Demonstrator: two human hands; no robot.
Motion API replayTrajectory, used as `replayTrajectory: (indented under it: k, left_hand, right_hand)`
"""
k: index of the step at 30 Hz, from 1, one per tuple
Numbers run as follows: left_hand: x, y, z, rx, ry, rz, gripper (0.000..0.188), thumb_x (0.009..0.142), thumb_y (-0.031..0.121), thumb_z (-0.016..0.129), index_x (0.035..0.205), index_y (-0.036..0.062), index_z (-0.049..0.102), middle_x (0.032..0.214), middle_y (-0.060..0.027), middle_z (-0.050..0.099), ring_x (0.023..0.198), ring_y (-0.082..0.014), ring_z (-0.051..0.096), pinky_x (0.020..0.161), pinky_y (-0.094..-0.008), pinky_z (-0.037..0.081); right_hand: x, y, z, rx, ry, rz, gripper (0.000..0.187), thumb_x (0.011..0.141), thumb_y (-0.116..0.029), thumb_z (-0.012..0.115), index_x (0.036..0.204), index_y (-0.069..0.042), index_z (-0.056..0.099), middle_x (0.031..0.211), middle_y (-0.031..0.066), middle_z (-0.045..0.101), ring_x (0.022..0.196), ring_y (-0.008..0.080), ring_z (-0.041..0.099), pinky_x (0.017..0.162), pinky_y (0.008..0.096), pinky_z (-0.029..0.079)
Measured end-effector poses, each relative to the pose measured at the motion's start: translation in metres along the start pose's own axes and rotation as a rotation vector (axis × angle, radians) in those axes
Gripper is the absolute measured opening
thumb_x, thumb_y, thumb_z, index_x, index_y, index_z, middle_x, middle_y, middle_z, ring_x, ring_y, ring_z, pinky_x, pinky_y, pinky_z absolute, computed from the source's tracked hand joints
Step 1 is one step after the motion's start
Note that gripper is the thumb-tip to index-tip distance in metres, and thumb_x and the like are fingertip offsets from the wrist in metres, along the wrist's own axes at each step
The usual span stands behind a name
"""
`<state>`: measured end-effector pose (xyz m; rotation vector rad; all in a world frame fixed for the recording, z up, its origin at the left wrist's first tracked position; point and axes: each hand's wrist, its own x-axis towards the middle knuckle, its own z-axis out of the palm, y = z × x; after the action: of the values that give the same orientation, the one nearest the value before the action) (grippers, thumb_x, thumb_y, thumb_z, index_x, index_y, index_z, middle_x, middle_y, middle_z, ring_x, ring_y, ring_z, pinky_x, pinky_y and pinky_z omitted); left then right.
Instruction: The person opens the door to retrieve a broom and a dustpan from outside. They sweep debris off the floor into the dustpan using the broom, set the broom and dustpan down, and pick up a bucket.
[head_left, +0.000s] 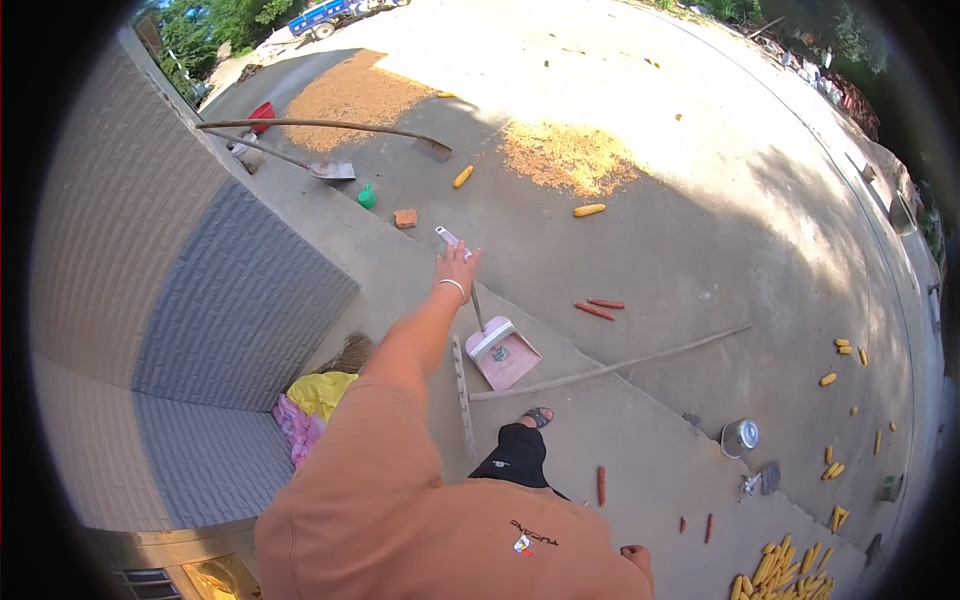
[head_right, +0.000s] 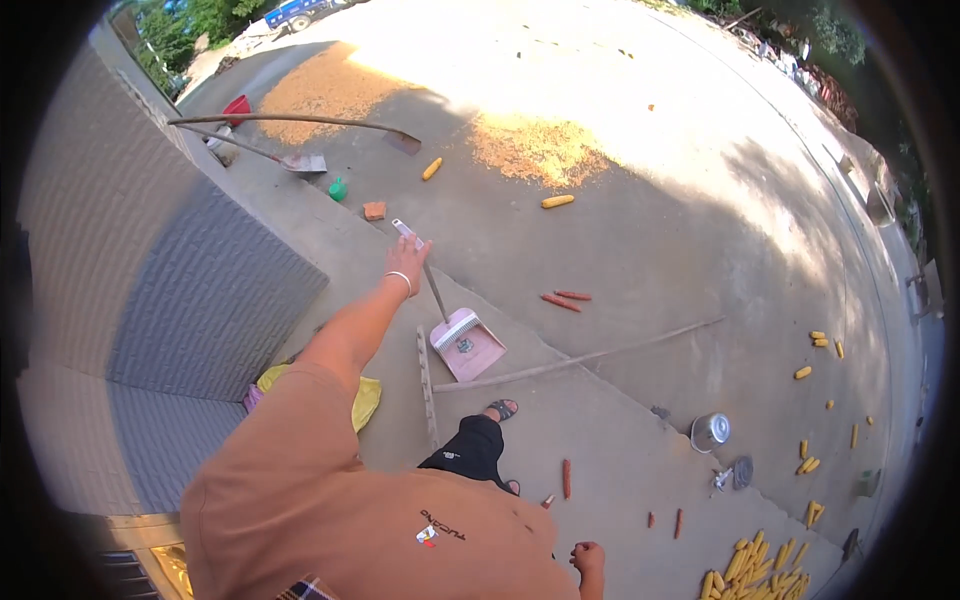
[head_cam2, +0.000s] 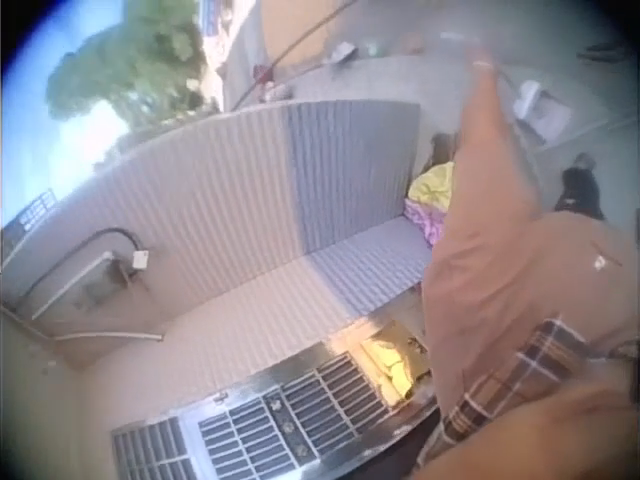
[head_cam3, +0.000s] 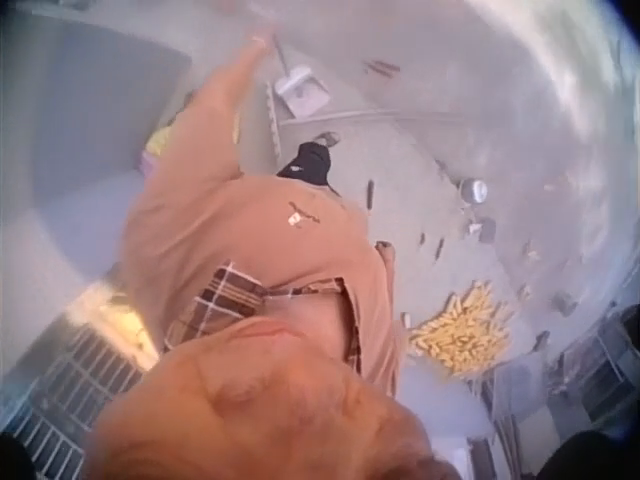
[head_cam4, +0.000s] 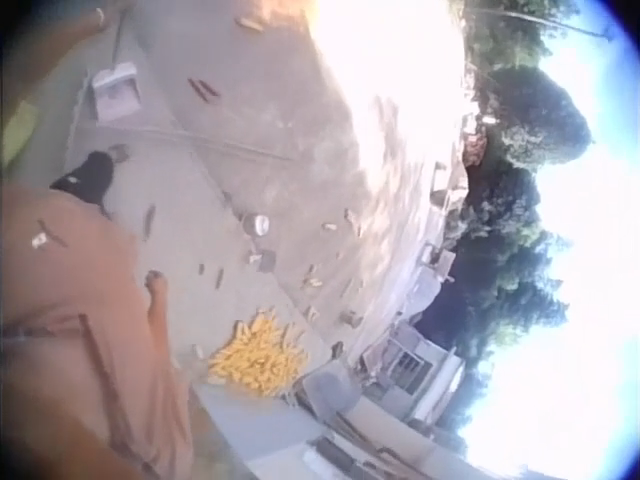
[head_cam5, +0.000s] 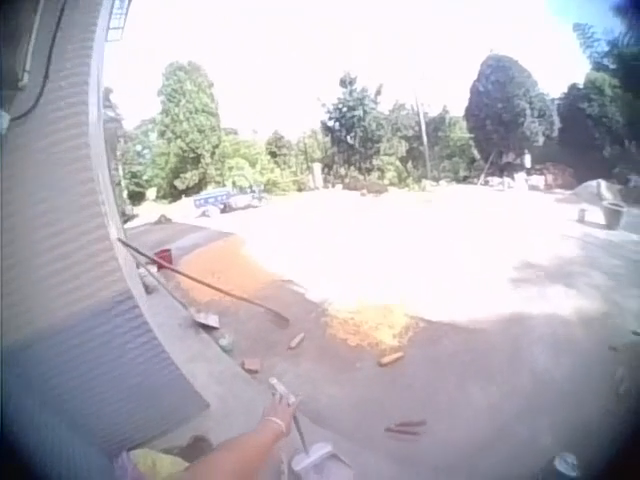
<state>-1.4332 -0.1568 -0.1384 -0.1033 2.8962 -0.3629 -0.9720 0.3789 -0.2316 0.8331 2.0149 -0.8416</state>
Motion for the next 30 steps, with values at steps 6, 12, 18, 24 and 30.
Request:
replayTrajectory:
  k: [6, 12, 18, 24, 30]
  left_hand:
    - [0.091, -0.028, 0.033, 0.294, -0.256, 0.223, 0.073, 0.071, 0.014, 0.062, 0.136, 0.0202, 0.028, 0.138, -0.0136, 0.030, 0.132, -0.0323, 0.022, 0.104, -0.0461, 0.024]
    - [0.123, -0.047, 0.048, 0.240, -0.155, 0.310, 0.073, 0.068, 0.011, 0.066, 0.131, 0.0179, 0.032, 0.134, -0.0118, 0.033, 0.124, -0.0284, 0.033, 0.097, -0.0414, 0.034]
    - [0.135, -0.046, 0.049, 0.306, -0.257, 0.418, 0.039, 0.074, 0.025, 0.068, 0.108, 0.0166, 0.051, 0.105, -0.0047, 0.059, 0.105, -0.0248, 0.053, 0.099, -0.0462, 0.030]
    - [0.121, 0.040, -0.037, 0.162, -0.269, 0.658, 0.048, 0.069, 0.047, 0.068, 0.103, 0.0139, 0.059, 0.092, -0.0139, 0.064, 0.089, -0.0320, 0.060, 0.077, -0.0401, 0.048]
    - [0.088, 0.183, -0.159, 0.197, -0.088, 0.669, 0.041, 0.067, 0.044, 0.066, 0.086, 0.0083, 0.068, 0.088, -0.0158, 0.065, 0.083, -0.0304, 0.063, 0.077, -0.0377, 0.049]
  right_hand:
    - [0.000, -0.088, 0.013, 0.310, 0.098, -0.037, 0.020, 0.084, -0.010, 0.049, 0.097, 0.003, 0.059, 0.077, 0.0133, 0.065, 0.055, 0.0167, 0.061, 0.051, 0.0279, 0.049]
    - [-0.003, -0.162, 0.023, 0.448, 0.094, -0.197, 0.019, 0.085, -0.010, 0.048, 0.095, 0.003, 0.059, 0.076, 0.0099, 0.064, 0.063, 0.0141, 0.060, 0.059, 0.0270, 0.049]
    - [-0.017, -0.136, 0.043, 0.182, 0.229, -0.038, 0.021, 0.081, -0.018, 0.052, 0.094, -0.006, 0.063, 0.079, 0.0130, 0.064, 0.071, 0.0246, 0.061, 0.067, 0.0340, 0.049]
    - [-0.029, -0.087, 0.069, 0.139, 0.292, 0.098, 0.023, 0.078, -0.022, 0.052, 0.091, -0.010, 0.067, 0.089, 0.0150, 0.064, 0.084, 0.0321, 0.060, 0.080, 0.0418, 0.046]
    - [-0.035, -0.047, 0.101, 0.297, 0.365, 0.120, 0.025, 0.078, -0.023, 0.050, 0.091, -0.011, 0.067, 0.092, 0.0145, 0.064, 0.088, 0.0315, 0.060, 0.082, 0.0409, 0.046]
